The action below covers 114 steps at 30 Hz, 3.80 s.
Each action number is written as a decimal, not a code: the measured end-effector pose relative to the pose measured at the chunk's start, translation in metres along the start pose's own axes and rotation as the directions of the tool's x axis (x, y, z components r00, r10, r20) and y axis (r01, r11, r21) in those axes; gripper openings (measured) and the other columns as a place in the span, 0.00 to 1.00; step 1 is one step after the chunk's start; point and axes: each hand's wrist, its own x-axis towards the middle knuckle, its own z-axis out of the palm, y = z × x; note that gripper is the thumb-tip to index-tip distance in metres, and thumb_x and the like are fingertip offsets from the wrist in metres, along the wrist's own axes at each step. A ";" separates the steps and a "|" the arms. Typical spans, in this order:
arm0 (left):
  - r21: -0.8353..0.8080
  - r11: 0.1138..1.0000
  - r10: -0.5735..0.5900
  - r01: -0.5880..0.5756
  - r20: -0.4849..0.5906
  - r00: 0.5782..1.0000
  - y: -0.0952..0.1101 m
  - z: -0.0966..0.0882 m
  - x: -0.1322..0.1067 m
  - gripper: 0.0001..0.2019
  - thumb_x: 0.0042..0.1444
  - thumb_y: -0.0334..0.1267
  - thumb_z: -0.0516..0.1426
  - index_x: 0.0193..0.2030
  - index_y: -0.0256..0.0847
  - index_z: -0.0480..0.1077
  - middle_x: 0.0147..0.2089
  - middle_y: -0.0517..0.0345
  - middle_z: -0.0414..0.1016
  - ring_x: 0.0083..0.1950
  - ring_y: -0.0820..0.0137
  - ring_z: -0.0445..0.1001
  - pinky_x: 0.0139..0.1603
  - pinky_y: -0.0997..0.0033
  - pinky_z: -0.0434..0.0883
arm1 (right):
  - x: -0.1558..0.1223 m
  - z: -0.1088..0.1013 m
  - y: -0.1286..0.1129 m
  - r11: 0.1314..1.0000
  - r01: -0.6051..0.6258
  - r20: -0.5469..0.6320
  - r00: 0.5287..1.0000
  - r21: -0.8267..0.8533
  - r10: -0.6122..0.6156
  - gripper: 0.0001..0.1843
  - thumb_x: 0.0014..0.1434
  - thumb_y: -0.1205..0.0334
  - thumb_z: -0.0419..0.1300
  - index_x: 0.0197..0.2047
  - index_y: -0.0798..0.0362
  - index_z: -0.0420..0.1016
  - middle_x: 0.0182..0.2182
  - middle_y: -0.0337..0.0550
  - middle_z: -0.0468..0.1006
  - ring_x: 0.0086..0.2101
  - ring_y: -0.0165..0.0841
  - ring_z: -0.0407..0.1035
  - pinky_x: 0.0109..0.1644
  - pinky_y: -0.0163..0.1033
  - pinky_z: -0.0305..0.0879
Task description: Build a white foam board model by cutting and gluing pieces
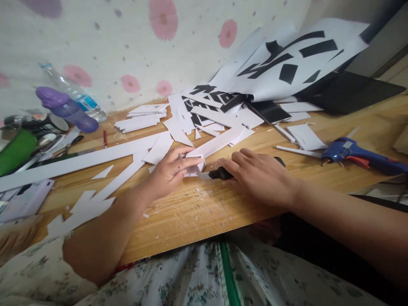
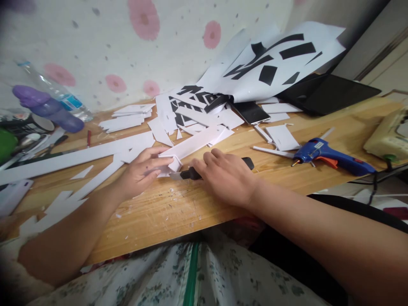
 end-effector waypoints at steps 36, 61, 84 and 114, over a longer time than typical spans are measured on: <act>-0.263 0.937 -0.207 0.231 0.113 0.972 -0.010 0.004 0.004 0.23 0.58 0.25 0.48 0.56 0.51 0.69 0.54 0.63 0.75 0.52 0.71 0.73 0.56 0.65 0.70 | -0.009 -0.013 -0.006 0.957 -0.031 -0.278 0.959 -0.288 -0.053 0.19 0.64 0.71 0.45 0.51 0.54 0.72 0.27 0.41 0.74 0.26 0.32 0.62 0.28 0.39 0.43; -0.249 0.917 -0.271 0.311 0.185 0.945 -0.011 0.003 0.004 0.26 0.57 0.23 0.47 0.57 0.52 0.69 0.49 0.59 0.74 0.49 0.69 0.71 0.51 0.63 0.69 | -0.011 -0.014 -0.008 0.974 0.016 -0.255 0.964 -0.224 -0.074 0.15 0.58 0.69 0.55 0.49 0.54 0.73 0.28 0.38 0.73 0.27 0.34 0.66 0.28 0.40 0.48; -0.262 0.919 -0.255 0.295 0.175 0.951 -0.015 0.005 0.005 0.34 0.49 0.17 0.44 0.56 0.55 0.69 0.51 0.64 0.75 0.51 0.71 0.71 0.54 0.65 0.69 | -0.010 -0.015 -0.012 0.956 -0.053 -0.352 0.934 -0.289 -0.055 0.17 0.60 0.72 0.51 0.49 0.54 0.73 0.25 0.38 0.72 0.25 0.33 0.63 0.28 0.39 0.47; 0.445 0.892 -0.075 -0.085 0.329 0.941 0.027 -0.003 0.000 0.09 0.58 0.42 0.56 0.34 0.40 0.73 0.31 0.56 0.73 0.35 0.66 0.71 0.34 0.68 0.65 | -0.025 -0.011 -0.001 0.998 -0.057 0.180 0.982 0.000 0.056 0.22 0.60 0.61 0.55 0.57 0.50 0.65 0.35 0.42 0.77 0.28 0.35 0.74 0.24 0.36 0.51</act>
